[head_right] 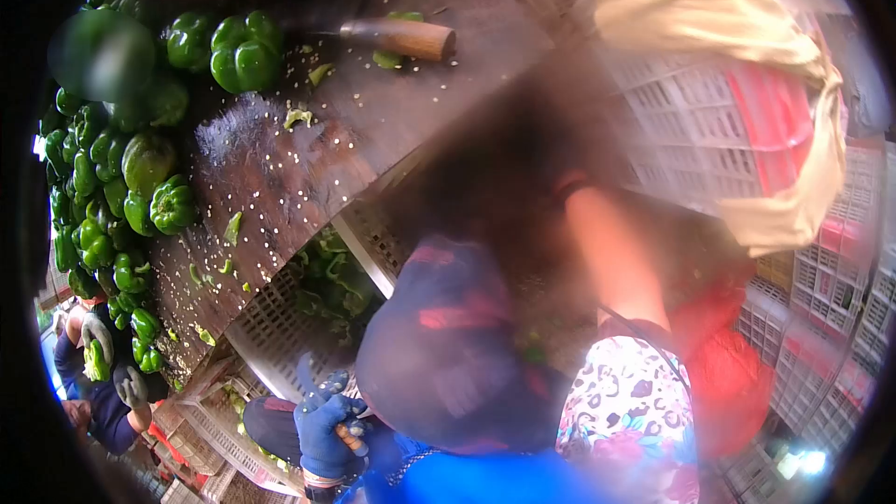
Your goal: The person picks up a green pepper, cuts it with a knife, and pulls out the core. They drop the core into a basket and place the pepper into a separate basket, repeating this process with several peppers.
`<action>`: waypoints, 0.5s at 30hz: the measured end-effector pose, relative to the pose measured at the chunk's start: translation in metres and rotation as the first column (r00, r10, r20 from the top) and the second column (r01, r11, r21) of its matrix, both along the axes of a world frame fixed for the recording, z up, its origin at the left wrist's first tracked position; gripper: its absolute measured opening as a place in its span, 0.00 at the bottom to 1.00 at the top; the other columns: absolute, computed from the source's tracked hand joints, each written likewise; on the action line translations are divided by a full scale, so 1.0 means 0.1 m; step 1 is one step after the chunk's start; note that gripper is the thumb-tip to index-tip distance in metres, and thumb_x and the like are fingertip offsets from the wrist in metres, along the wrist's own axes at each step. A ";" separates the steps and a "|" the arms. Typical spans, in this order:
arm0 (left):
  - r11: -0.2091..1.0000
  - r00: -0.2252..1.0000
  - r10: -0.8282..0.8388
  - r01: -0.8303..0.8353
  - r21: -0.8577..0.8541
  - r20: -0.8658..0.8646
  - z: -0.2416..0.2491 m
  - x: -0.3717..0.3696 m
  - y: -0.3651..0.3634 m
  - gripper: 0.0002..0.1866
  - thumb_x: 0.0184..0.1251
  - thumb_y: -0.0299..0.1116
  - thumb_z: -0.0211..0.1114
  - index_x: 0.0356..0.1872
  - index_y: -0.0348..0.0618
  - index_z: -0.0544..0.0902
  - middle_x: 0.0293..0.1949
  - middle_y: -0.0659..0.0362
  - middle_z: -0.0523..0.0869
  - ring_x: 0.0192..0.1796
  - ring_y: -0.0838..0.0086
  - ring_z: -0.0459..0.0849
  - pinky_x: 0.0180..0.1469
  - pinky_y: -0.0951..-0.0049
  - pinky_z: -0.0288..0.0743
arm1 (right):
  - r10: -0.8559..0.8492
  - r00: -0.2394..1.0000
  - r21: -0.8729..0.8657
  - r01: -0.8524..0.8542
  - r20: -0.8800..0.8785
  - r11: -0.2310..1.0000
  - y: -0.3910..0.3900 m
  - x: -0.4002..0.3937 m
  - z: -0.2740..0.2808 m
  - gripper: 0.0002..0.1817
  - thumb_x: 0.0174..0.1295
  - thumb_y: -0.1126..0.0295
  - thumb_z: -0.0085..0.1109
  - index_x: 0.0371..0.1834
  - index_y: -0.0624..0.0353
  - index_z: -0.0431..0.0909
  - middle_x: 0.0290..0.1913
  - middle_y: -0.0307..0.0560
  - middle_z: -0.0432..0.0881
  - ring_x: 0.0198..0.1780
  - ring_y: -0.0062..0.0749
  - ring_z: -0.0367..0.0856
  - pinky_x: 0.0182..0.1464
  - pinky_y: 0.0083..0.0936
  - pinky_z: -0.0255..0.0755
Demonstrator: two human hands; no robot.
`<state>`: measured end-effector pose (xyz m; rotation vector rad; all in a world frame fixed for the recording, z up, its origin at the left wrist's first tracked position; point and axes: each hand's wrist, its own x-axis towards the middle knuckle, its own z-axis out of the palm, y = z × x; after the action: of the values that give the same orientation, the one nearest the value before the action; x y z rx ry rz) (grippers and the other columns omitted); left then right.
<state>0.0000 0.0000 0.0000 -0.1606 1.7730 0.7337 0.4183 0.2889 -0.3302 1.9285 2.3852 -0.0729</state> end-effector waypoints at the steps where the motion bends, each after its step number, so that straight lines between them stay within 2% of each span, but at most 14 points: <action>1: 1.000 1.000 -0.010 0.011 -0.018 0.019 0.12 0.06 -0.04 0.24 0.65 0.25 0.62 0.62 0.25 0.78 0.31 0.46 0.87 0.21 0.71 0.79 0.24 0.74 0.77 | -0.089 0.996 -0.098 0.086 -0.024 0.991 -0.01 0.01 0.07 0.34 0.72 0.56 0.63 0.80 0.50 0.69 0.68 0.58 0.81 0.58 0.53 0.86 0.54 0.51 0.83; 3: 0.998 0.998 -0.037 0.034 0.051 0.042 -0.34 0.00 0.26 0.23 0.65 0.25 0.61 0.60 0.25 0.78 0.31 0.47 0.87 0.21 0.72 0.79 0.24 0.75 0.77 | -0.277 0.933 -0.185 0.238 -0.230 0.953 0.54 -0.11 -0.08 0.31 0.71 0.60 0.63 0.77 0.51 0.74 0.62 0.56 0.86 0.50 0.48 0.91 0.49 0.48 0.85; 4: 0.999 0.997 -0.051 0.050 0.010 0.057 -0.27 0.01 0.24 0.22 0.65 0.24 0.61 0.59 0.25 0.79 0.31 0.47 0.87 0.21 0.73 0.79 0.24 0.76 0.76 | -0.394 0.842 -0.306 0.290 -0.370 0.907 0.35 -0.09 -0.01 0.30 0.71 0.60 0.63 0.76 0.51 0.75 0.61 0.55 0.86 0.49 0.47 0.91 0.47 0.47 0.85; 6: 0.997 0.997 -0.077 0.077 -0.017 0.015 -0.13 -0.02 0.14 0.20 0.65 0.25 0.62 0.57 0.26 0.80 0.31 0.49 0.87 0.21 0.74 0.79 0.23 0.76 0.76 | -0.603 0.547 -0.528 0.310 -0.581 0.790 0.01 -0.12 0.14 0.28 0.70 0.60 0.63 0.73 0.51 0.76 0.58 0.53 0.87 0.47 0.44 0.91 0.45 0.44 0.86; 8: 0.994 0.993 -0.111 0.111 0.004 -0.031 -0.06 -0.05 0.18 0.21 0.65 0.25 0.66 0.58 0.26 0.81 0.32 0.50 0.87 0.21 0.73 0.80 0.23 0.77 0.76 | -0.737 0.170 -0.695 0.249 -0.654 0.675 -0.24 -0.05 0.44 0.27 0.69 0.61 0.63 0.71 0.51 0.78 0.55 0.51 0.88 0.45 0.41 0.91 0.42 0.41 0.87; 10: 0.977 0.972 -0.207 0.210 0.018 -0.109 0.10 -0.12 0.27 0.23 0.67 0.27 0.68 0.62 0.31 0.80 0.34 0.52 0.87 0.24 0.75 0.82 0.23 0.79 0.75 | -0.781 -0.113 -0.787 0.016 -0.614 0.617 -0.58 -0.02 0.94 0.30 0.67 0.58 0.66 0.72 0.54 0.76 0.55 0.50 0.86 0.45 0.37 0.90 0.39 0.35 0.87; 12: 0.946 0.947 -0.070 0.163 0.281 -0.314 0.25 -0.03 0.39 0.26 0.68 0.28 0.69 0.67 0.35 0.78 0.38 0.53 0.87 0.28 0.77 0.84 0.25 0.80 0.76 | -0.674 -0.344 -0.660 -0.176 -0.654 0.731 -0.75 -0.26 1.59 0.38 0.62 0.57 0.71 0.75 0.58 0.71 0.58 0.51 0.85 0.46 0.40 0.90 0.38 0.35 0.88; 13: 0.895 0.919 0.027 0.153 0.419 -0.394 0.34 -0.01 0.43 0.29 0.68 0.28 0.70 0.70 0.37 0.76 0.40 0.53 0.87 0.31 0.77 0.85 0.25 0.81 0.76 | -0.644 -0.355 -0.597 -0.244 -0.678 0.764 -0.76 -0.32 1.92 0.44 0.60 0.56 0.73 0.78 0.60 0.67 0.60 0.52 0.84 0.46 0.41 0.90 0.37 0.38 0.88; 14: 0.875 0.911 -0.012 0.210 0.437 -0.412 0.48 -0.03 0.47 0.32 0.68 0.26 0.70 0.73 0.39 0.74 0.46 0.52 0.87 0.35 0.76 0.86 0.29 0.79 0.79 | -0.623 -0.440 -0.540 -0.313 -0.646 0.781 -0.75 -0.46 2.37 0.33 0.62 0.76 0.60 0.75 0.63 0.72 0.62 0.52 0.84 0.58 0.39 0.86 0.60 0.35 0.83; 15: 0.852 0.899 -0.042 0.260 0.454 -0.436 0.62 -0.07 0.47 0.35 0.68 0.24 0.71 0.77 0.42 0.71 0.53 0.50 0.86 0.39 0.75 0.87 0.33 0.77 0.83 | -0.569 -0.380 -0.482 -0.306 -0.729 0.821 -0.75 -0.58 2.76 0.39 0.58 0.71 0.67 0.76 0.64 0.70 0.64 0.52 0.83 0.60 0.40 0.85 0.63 0.36 0.81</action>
<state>-0.0072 0.0467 0.0620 0.5274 1.8891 1.1485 0.3607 0.2137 -0.0545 1.7528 1.4615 -3.3883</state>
